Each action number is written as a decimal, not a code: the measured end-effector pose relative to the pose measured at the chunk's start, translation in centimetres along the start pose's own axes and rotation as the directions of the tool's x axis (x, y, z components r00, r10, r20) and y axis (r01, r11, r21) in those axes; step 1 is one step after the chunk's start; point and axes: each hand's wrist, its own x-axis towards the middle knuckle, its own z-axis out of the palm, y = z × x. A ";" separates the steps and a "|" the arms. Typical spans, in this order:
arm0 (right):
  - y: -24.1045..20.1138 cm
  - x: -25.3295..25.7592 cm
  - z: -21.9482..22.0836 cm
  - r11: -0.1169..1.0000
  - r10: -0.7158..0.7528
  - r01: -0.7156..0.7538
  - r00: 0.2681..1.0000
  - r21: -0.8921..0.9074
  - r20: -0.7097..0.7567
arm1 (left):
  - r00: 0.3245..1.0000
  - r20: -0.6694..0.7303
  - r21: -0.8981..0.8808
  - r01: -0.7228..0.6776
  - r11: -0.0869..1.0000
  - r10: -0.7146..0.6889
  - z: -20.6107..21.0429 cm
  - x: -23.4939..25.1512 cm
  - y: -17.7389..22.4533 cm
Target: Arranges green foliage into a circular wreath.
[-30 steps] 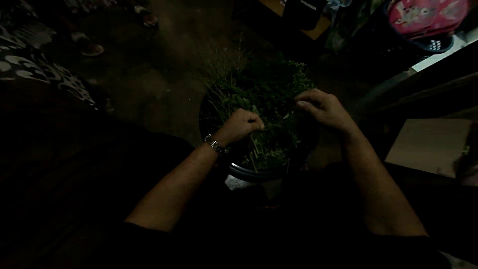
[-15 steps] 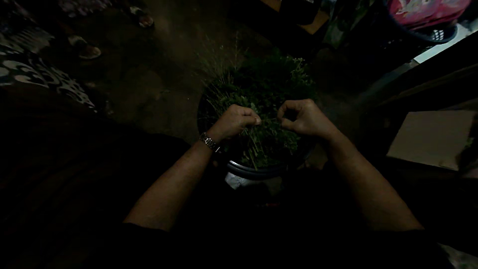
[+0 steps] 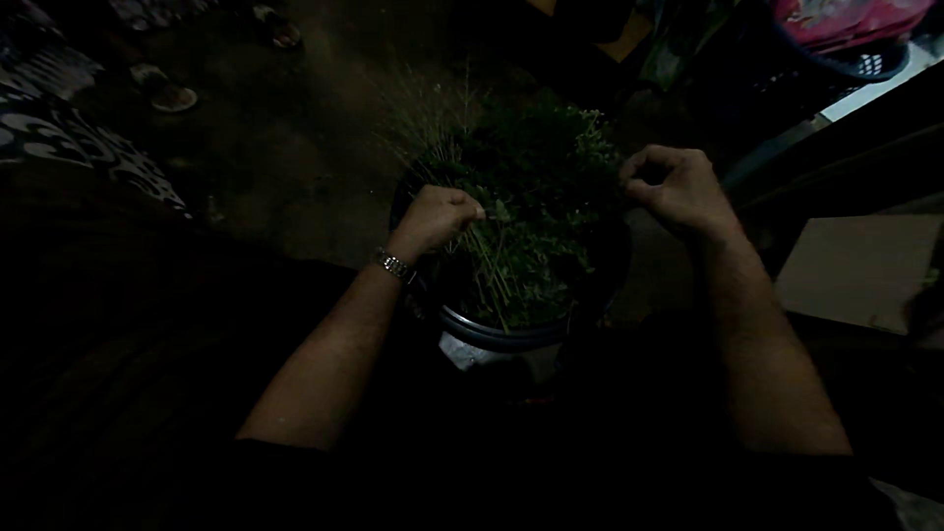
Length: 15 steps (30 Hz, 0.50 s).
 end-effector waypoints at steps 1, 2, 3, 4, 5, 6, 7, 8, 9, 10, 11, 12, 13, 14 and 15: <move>0.5 0.2 -0.2 1.000 0.022 -0.022 1.000 -0.010 -0.007 | 1.000 -0.024 0.036 0.003 0.999 -0.003 0.0 0.2 -0.3; 1.1 0.5 0.0 0.998 0.041 -0.041 0.999 -0.052 0.006 | 0.999 -0.034 0.073 0.003 0.997 -0.001 0.2 0.5 -0.6; 1.7 0.7 0.8 0.991 0.065 -0.060 0.997 -0.119 0.039 | 0.999 -0.036 0.129 0.003 0.992 0.001 0.7 0.9 -1.1; 2.2 1.1 1.9 0.976 0.104 -0.082 0.990 -0.203 0.098 | 1.000 -0.027 0.189 0.011 0.982 -0.006 1.2 1.2 -1.6; 2.8 1.4 3.4 0.957 0.141 -0.092 0.976 -0.275 0.166 | 1.000 -0.011 0.235 0.028 0.971 -0.026 1.8 1.6 -1.9; 3.4 1.8 5.1 0.934 0.179 -0.095 0.959 -0.343 0.222 | 0.997 0.008 0.280 0.070 0.957 -0.075 2.4 2.1 -2.2; 3.9 2.2 6.9 0.911 0.234 -0.110 0.932 -0.398 0.278 | 0.992 0.018 0.322 0.109 0.940 -0.121 3.0 2.6 -2.6; 4.4 2.6 8.8 0.896 0.283 -0.124 0.899 -0.427 0.333 | 0.984 0.036 0.379 0.146 0.914 -0.172 3.6 3.1 -3.0; 4.9 2.9 10.6 0.890 0.317 -0.135 0.870 -0.437 0.379 | 0.974 0.053 0.441 0.174 0.880 -0.219 4.1 3.4 -3.1; 5.2 3.2 12.3 0.883 0.356 -0.156 0.838 -0.443 0.414 | 0.965 0.063 0.500 0.189 0.845 -0.253 4.5 3.6 -3.3; 5.2 3.3 13.8 0.873 0.396 -0.181 0.806 -0.454 0.440 | 0.960 0.066 0.546 0.195 0.815 -0.273 4.9 3.8 -3.6; 5.1 3.3 15.1 0.862 0.434 -0.211 0.777 -0.462 0.456 | 0.959 0.061 0.579 0.191 0.792 -0.276 5.3 4.1 -4.2; 5.2 3.4 16.3 0.857 0.461 -0.246 0.758 -0.454 0.460 | 0.964 0.057 0.600 0.175 0.781 -0.259 5.6 4.4 -4.8; 5.5 3.4 17.5 0.861 0.476 -0.298 0.759 -0.413 0.444 | 0.971 0.062 0.613 0.147 0.776 -0.232 5.8 4.6 -5.3; 6.1 3.5 18.7 0.868 0.484 -0.367 0.776 -0.335 0.405 | 0.975 0.076 0.614 0.120 0.780 -0.209 5.9 4.8 -5.5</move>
